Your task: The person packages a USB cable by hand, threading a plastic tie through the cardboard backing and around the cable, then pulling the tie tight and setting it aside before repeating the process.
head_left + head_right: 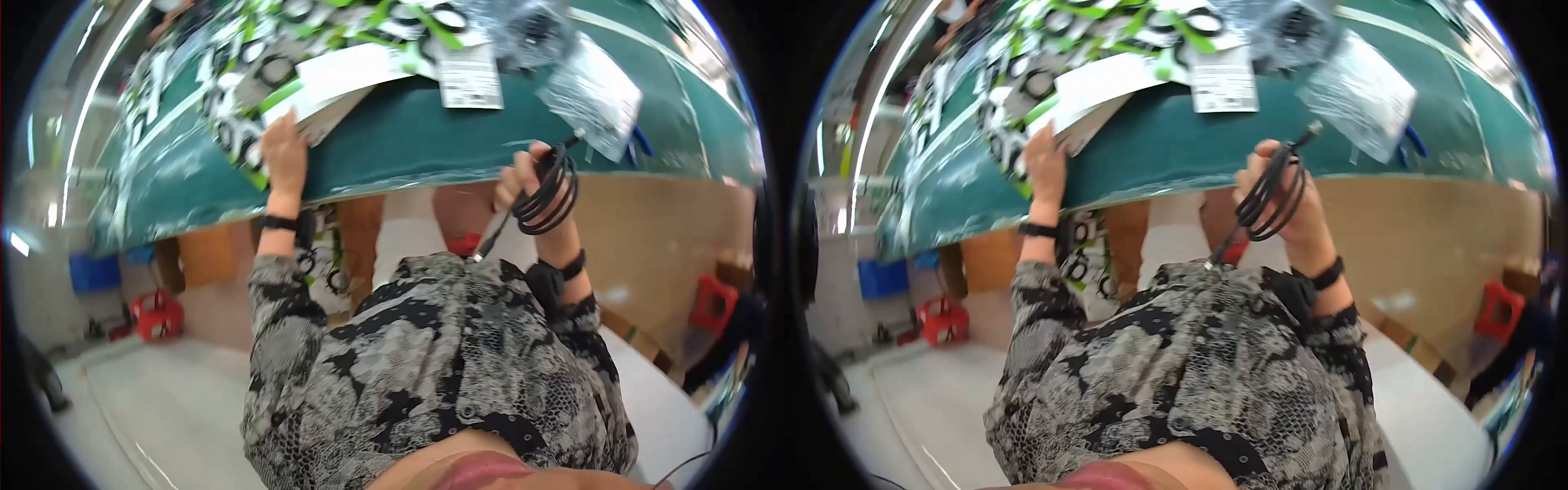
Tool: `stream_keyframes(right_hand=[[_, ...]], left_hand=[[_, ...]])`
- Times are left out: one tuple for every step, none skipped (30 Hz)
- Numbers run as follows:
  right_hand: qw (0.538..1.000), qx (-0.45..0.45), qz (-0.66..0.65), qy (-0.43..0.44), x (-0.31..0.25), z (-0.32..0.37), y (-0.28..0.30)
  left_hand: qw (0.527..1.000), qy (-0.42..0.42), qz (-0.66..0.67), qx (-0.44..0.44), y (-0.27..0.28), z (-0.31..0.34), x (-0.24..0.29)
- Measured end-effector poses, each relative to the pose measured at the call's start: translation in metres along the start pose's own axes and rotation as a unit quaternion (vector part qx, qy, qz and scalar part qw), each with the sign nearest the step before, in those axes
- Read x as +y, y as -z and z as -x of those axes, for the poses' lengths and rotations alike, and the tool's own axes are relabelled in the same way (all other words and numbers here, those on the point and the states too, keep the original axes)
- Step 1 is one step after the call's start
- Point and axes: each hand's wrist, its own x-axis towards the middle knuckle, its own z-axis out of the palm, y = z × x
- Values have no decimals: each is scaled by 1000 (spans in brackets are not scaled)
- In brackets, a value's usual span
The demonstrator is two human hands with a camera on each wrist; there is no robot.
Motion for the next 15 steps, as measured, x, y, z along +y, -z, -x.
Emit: stream_keyframes(right_hand=[[1000,-13,-17,-14,5,-4,-1],[1000,10,5,-22,6,-6,-7],[999,34,31,-25,4,-5,-12],[996,61,60,-26,4,-6,-15],[996,58,58,-29,6,-6,-17],[991,88,95,-32,8,-6,-17],[983,120,132,-33,9,-5,-18],[973,152,170,-32,10,-5,-18],[973,151,170,-32,10,-5,-16],[977,147,154,-22,12,-4,-10],[980,144,139,-13,14,-5,-7],[982,141,123,-4,15,-5,-5],[983,139,123,-5,16,-4,-3],[980,146,133,-15,17,-4,-4],[978,152,142,-24,18,-4,-5]], left_hand=[[1000,-15,16,18,4,-5,-3],[998,-32,38,38,7,-7,-5],[999,-25,27,40,8,-6,-8],[999,-18,22,38,8,-5,-8],[999,-14,20,36,8,-5,-9],[999,-11,19,34,8,-4,-11],[999,-10,18,34,9,-4,-13],[999,-30,5,43,10,-4,-15],[997,-49,-7,53,12,-6,-17],[996,-68,-20,61,14,-7,-18],[996,-67,-21,61,17,-8,-18],[994,-83,-22,68,20,-9,-17],[992,-99,-24,74,23,-9,-15],[990,-116,-26,82,26,-9,-12],[989,-116,-28,84,27,-8,-7]])
